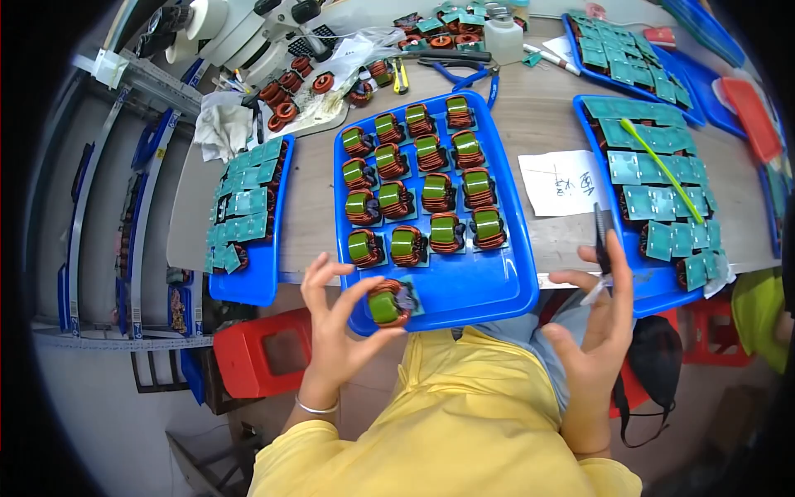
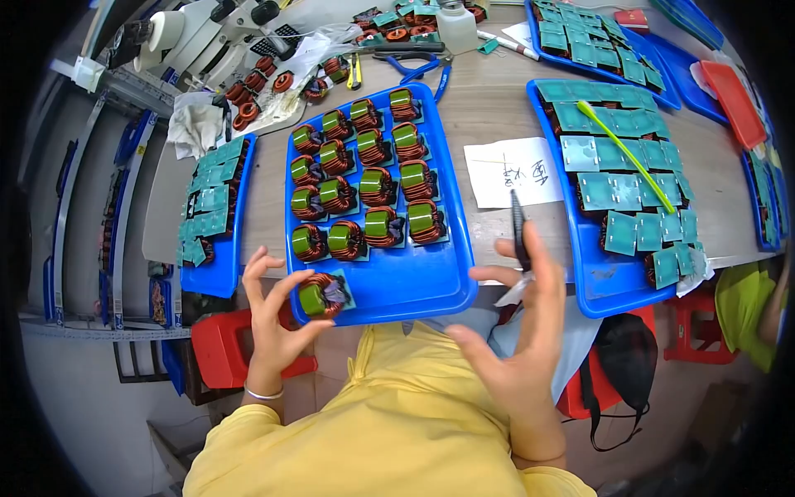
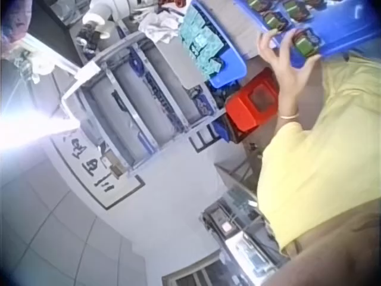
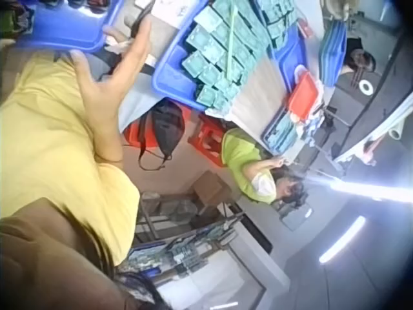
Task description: Inspecting and cleaning toroidal inductors before placing them on circuit boards at an assembly station.
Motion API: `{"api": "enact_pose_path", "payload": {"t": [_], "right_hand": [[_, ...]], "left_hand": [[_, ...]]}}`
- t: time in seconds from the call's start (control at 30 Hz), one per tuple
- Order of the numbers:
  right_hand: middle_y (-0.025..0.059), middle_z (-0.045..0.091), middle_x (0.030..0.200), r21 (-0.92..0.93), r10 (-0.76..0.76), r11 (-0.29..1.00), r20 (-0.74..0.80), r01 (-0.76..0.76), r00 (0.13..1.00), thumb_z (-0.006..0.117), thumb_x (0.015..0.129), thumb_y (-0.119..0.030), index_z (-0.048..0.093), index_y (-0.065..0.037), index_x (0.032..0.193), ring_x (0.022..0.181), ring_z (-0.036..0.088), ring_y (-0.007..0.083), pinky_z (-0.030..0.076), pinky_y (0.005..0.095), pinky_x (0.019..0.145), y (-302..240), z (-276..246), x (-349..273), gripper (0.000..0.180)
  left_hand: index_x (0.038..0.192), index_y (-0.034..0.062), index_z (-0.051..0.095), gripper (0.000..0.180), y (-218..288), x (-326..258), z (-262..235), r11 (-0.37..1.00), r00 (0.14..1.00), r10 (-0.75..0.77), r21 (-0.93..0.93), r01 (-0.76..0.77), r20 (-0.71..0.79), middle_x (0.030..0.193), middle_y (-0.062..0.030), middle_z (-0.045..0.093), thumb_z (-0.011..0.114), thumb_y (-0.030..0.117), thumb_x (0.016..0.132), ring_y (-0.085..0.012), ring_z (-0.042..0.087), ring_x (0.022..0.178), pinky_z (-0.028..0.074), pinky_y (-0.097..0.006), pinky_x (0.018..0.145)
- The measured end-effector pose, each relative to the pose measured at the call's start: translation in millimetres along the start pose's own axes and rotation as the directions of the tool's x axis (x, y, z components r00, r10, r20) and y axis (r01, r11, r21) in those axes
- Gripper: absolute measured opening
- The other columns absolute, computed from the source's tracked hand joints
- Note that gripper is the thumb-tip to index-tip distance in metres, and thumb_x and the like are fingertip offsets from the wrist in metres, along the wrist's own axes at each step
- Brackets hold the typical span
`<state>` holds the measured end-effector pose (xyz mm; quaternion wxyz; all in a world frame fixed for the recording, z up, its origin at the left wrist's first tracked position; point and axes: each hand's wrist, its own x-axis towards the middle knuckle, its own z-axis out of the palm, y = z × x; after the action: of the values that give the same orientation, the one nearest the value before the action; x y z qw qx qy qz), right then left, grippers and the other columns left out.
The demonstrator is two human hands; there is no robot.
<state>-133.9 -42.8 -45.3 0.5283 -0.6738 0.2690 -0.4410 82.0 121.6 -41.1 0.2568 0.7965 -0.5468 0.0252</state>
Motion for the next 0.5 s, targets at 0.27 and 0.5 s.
{"api": "enact_pose_path", "payload": {"t": [0.27, 0.5], "right_hand": [[0.0165, 0.048, 0.116, 0.022, -0.043, 0.998, -0.436, 0.058, 0.899, 0.064, 0.069, 0.001, 0.028, 0.006, 0.135, 0.088, 0.057, 0.0184, 0.040, 0.0306, 0.086, 3.5, -59.3, 2.3, 0.075], [0.0152, 0.047, 0.118, -0.666, -0.298, 0.746, -0.306, 0.021, 0.904, 0.062, 0.068, 0.008, 0.032, 0.000, 0.134, 0.100, 0.055, 0.0220, 0.039, 0.0329, 0.091, 29.0, -124.7, 7.3, 0.073]], "left_hand": [[0.103, 0.0120, 0.062, 0.055, -24.7, 0.0, 5.3, 0.994, 0.991, -0.087, 0.080, 0.079, 0.103, 0.119, -0.0121, 0.038, 0.082, 0.023, 0.053, -0.0372, 0.027, 0.124, 0.024, -0.046, 0.102], [0.108, 0.0120, 0.057, 0.063, -20.8, -1.4, -1.9, 0.983, 0.976, -0.181, 0.042, 0.177, 0.124, 0.120, -0.0121, 0.037, 0.080, 0.012, 0.049, -0.0346, 0.025, 0.128, 0.023, -0.047, 0.104]]}}
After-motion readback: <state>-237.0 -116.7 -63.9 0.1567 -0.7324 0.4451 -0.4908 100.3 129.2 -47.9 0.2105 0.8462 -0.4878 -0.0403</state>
